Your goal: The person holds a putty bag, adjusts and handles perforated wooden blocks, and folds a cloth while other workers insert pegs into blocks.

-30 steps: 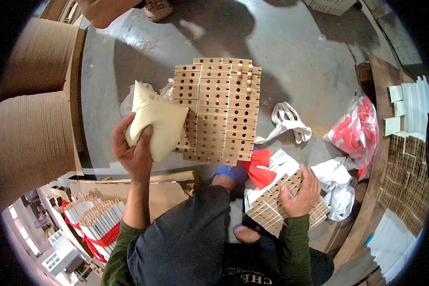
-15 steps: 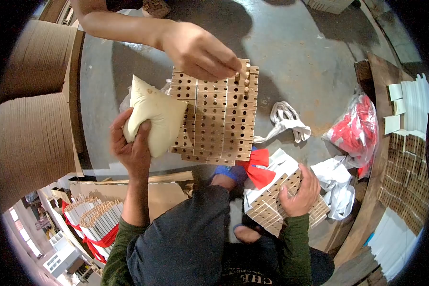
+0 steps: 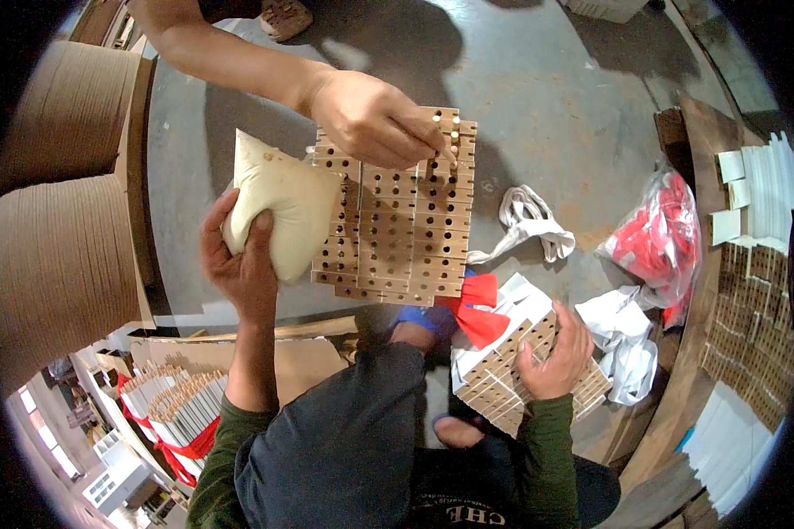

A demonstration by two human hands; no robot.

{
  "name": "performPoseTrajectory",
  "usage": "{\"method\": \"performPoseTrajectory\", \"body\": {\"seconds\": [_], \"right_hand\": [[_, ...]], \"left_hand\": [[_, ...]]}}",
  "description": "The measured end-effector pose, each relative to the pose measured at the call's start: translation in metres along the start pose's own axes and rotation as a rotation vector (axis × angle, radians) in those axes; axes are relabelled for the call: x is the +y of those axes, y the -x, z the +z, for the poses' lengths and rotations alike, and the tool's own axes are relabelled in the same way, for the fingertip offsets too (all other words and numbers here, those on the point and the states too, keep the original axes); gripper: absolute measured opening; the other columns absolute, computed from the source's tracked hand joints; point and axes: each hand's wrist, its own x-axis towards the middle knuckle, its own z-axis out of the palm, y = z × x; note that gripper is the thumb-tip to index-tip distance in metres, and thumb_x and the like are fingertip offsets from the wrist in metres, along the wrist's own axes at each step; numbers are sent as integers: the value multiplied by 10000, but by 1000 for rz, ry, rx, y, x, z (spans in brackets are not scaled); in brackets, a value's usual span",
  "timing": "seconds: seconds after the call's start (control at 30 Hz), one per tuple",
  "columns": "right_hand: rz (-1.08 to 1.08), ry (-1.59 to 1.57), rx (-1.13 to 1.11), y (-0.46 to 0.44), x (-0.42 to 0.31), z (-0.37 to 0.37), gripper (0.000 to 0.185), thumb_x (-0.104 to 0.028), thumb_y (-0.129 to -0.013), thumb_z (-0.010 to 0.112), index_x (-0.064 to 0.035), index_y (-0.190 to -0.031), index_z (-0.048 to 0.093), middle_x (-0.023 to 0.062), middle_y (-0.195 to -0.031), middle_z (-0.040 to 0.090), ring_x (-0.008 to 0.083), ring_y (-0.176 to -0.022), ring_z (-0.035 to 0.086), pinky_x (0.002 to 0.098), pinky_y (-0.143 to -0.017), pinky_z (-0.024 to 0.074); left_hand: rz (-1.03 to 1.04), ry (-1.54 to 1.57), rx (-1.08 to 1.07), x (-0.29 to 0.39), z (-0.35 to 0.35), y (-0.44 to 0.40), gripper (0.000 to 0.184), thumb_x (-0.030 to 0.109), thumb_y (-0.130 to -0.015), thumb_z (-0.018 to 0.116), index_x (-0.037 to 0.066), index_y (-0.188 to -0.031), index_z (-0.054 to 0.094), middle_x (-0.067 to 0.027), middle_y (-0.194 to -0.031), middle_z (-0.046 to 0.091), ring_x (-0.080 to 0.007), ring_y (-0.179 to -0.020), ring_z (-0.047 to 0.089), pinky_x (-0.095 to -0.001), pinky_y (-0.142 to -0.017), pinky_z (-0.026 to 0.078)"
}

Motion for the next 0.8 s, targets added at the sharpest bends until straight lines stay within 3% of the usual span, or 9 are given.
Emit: {"method": "performPoseTrajectory", "body": {"seconds": [0.3,0.4,0.8], "right_hand": [[4,8,-9,0,0,0,667,-252,-605,628,-83,-1226,455,133,-1138,540,302,-1083,497,478,-969,298],[-4,-1,-5,0,2,1,670,-251,-602,630,-82,-1226,453,135,-1138,540,304,-1083,496,481,-968,298],[-9,2,6,0,2,2,672,-253,-596,636,-79,-1220,453,130,-1132,541,307,-1078,499,480,-961,305]], "left_hand": [[22,-54,36,-4,7,-4,328,99,-807,670,-4,-1097,559,-106,-1036,597,-160,-907,566,-291,-804,477],[-40,137,44,-4,7,-6,332,53,-801,679,0,-1105,558,-98,-1048,597,-152,-936,567,-269,-811,479],[54,-88,15,-8,16,-12,312,98,-813,669,5,-1094,571,-100,-1034,606,-156,-918,573,-284,-805,475]]}}
